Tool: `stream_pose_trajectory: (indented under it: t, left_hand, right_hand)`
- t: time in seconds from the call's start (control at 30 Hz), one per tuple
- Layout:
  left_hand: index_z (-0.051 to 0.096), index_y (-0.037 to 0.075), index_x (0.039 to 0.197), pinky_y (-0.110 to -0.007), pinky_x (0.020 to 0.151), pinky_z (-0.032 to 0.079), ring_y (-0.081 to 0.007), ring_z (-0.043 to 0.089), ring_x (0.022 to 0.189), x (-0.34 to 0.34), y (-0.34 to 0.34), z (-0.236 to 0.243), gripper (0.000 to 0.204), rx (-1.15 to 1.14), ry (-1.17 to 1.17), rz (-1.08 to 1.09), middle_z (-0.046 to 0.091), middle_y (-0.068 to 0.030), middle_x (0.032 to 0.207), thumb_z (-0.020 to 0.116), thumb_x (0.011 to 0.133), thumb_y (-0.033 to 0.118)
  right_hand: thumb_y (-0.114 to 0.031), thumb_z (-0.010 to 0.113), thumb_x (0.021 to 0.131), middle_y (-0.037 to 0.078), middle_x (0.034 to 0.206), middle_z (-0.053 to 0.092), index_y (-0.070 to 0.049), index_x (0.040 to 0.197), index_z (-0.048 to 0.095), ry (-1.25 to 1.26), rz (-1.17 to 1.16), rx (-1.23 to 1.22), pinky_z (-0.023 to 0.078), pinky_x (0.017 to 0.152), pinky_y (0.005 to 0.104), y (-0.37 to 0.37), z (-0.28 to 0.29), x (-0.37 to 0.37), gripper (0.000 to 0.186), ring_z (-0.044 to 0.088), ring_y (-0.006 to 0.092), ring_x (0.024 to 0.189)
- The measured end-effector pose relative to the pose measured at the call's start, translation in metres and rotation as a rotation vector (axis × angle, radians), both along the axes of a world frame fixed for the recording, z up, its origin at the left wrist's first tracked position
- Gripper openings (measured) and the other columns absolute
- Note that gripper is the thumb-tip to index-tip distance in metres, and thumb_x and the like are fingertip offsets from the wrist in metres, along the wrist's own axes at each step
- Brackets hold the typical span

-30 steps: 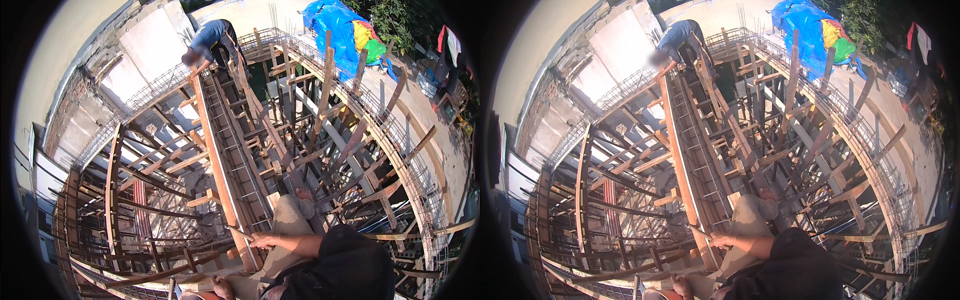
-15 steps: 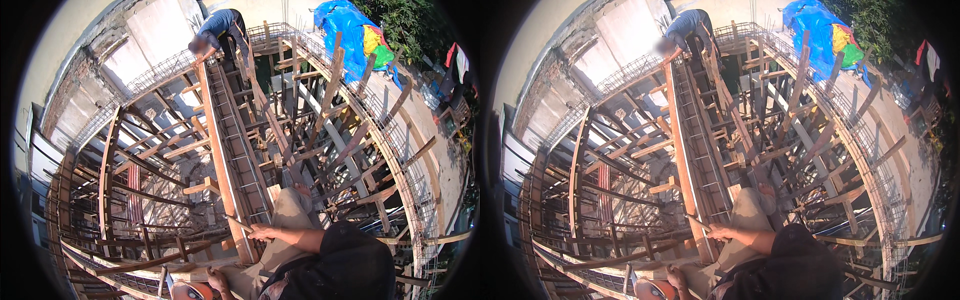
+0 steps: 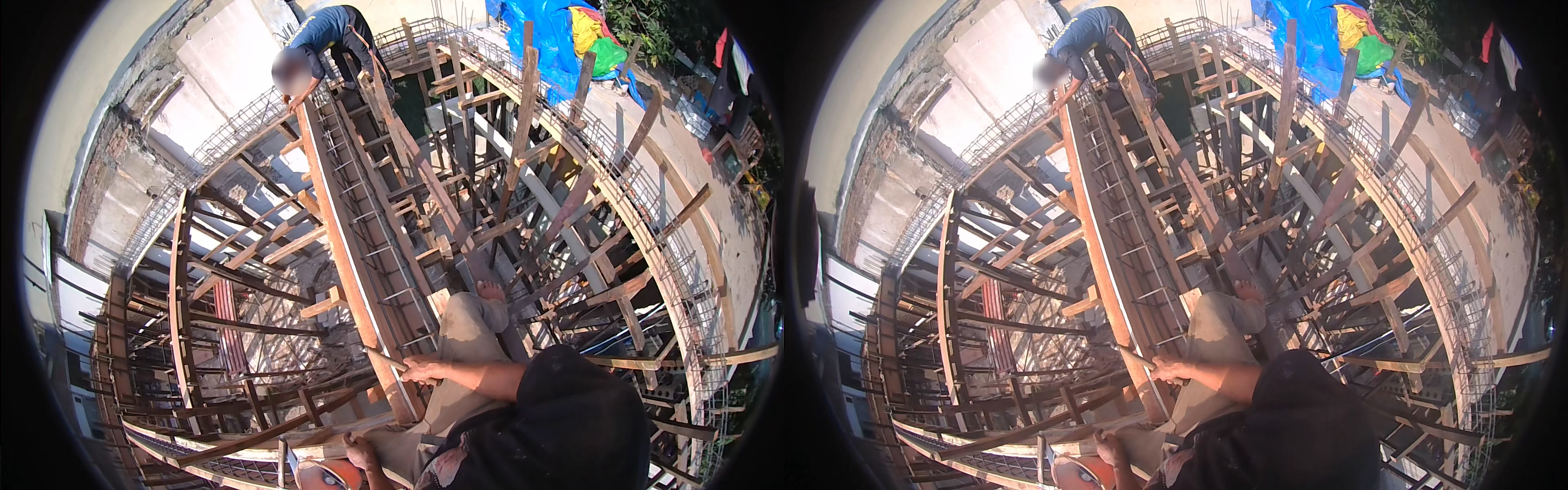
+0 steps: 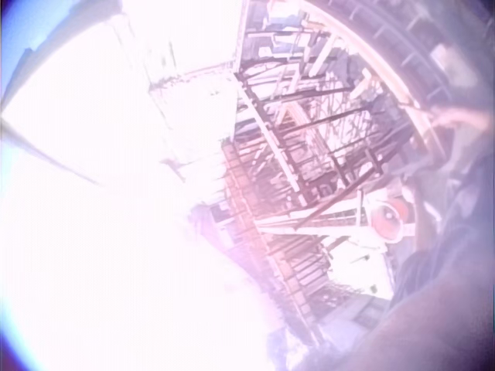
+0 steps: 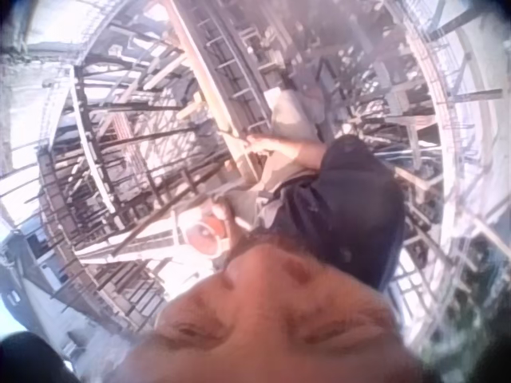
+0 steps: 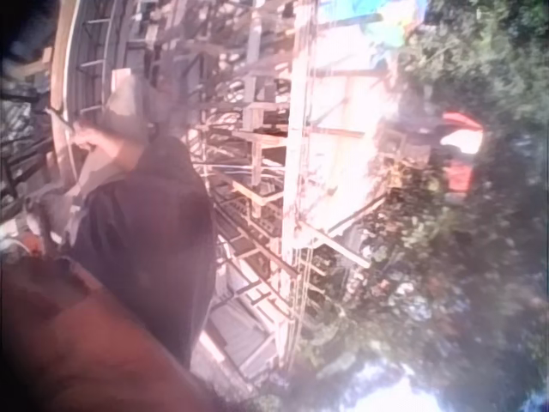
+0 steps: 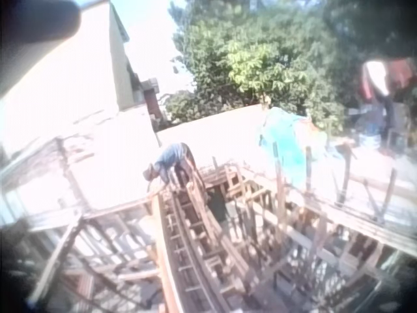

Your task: The person builds a wooden formwork for a rebar beam by hammering nails into timber planks and picking up nails from a bucket.

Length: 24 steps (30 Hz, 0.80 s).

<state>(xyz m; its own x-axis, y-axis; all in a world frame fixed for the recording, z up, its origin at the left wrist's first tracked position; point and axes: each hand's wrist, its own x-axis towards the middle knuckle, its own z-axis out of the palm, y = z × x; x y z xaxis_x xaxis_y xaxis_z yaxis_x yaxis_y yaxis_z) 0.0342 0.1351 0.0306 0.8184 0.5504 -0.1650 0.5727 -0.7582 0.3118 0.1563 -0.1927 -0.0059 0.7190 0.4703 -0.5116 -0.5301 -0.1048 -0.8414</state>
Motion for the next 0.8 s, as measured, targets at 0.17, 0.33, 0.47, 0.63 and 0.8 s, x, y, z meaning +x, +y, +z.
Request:
stream_pose_trajectory:
  t: [0.17, 0.33, 0.47, 0.63, 0.8]
  left_hand:
    - [0.066, 0.012, 0.12, -0.05, 0.084, 0.052, -0.0412, 0.069, 0.097, 0.006, 0.016, -0.012, 0.035, 0.047, 0.032, -0.039, 0.072, -0.0186, 0.112, 0.052, 0.09, 0.022]
    - [0.065, 0.016, 0.119, -0.051, 0.08, 0.053, -0.0413, 0.071, 0.091, 0.018, -0.006, 0.0, 0.032, 0.126, 0.075, 0.041, 0.073, -0.0187, 0.103, 0.053, 0.091, 0.023]
    - [0.065, 0.018, 0.118, -0.054, 0.076, 0.053, -0.0427, 0.071, 0.086, 0.018, -0.013, 0.008, 0.029, 0.012, 0.033, 0.1, 0.073, -0.0207, 0.097, 0.053, 0.092, 0.024]
    - [0.065, 0.017, 0.117, -0.053, 0.076, 0.053, -0.0433, 0.07, 0.086, 0.013, -0.001, 0.01, 0.029, -0.065, -0.001, 0.15, 0.073, -0.0224, 0.094, 0.053, 0.093, 0.026]
    - [0.066, 0.014, 0.119, -0.052, 0.079, 0.053, -0.0433, 0.07, 0.088, 0.016, -0.004, 0.01, 0.032, -0.145, -0.025, 0.175, 0.072, -0.0226, 0.096, 0.052, 0.093, 0.027]
  right_hand:
    - [-0.031, 0.07, 0.087, 0.001, 0.063, 0.051, -0.005, 0.091, 0.051, -0.006, -0.021, -0.096, 0.044, 0.046, 0.0336, 0.003, 0.012, 0.002, 0.033, 0.054, 0.0138, 0.051]
    - [-0.028, 0.074, 0.089, 0.003, 0.073, 0.054, -0.003, 0.106, 0.049, 0.075, -0.22, -0.026, 0.043, 0.046, 0.0285, 0.005, 0.011, 0.003, 0.039, 0.051, 0.0117, 0.052]
    - [-0.024, 0.074, 0.09, -0.001, 0.07, 0.048, -0.007, 0.105, 0.046, 0.172, -0.32, -0.029, 0.04, 0.044, 0.0275, -0.005, -0.003, 0.011, 0.036, 0.046, 0.0087, 0.051]
    - [-0.024, 0.075, 0.088, -0.001, 0.071, 0.05, -0.007, 0.109, 0.047, 0.223, -0.198, -0.136, 0.042, 0.046, 0.0268, 0.008, 0.017, 0.008, 0.039, 0.048, 0.0081, 0.053]
    - [-0.016, 0.073, 0.089, -0.001, 0.077, 0.049, -0.005, 0.116, 0.044, 0.236, -0.259, -0.115, 0.042, 0.048, 0.0247, 0.005, 0.0, 0.008, 0.041, 0.048, 0.0072, 0.062]
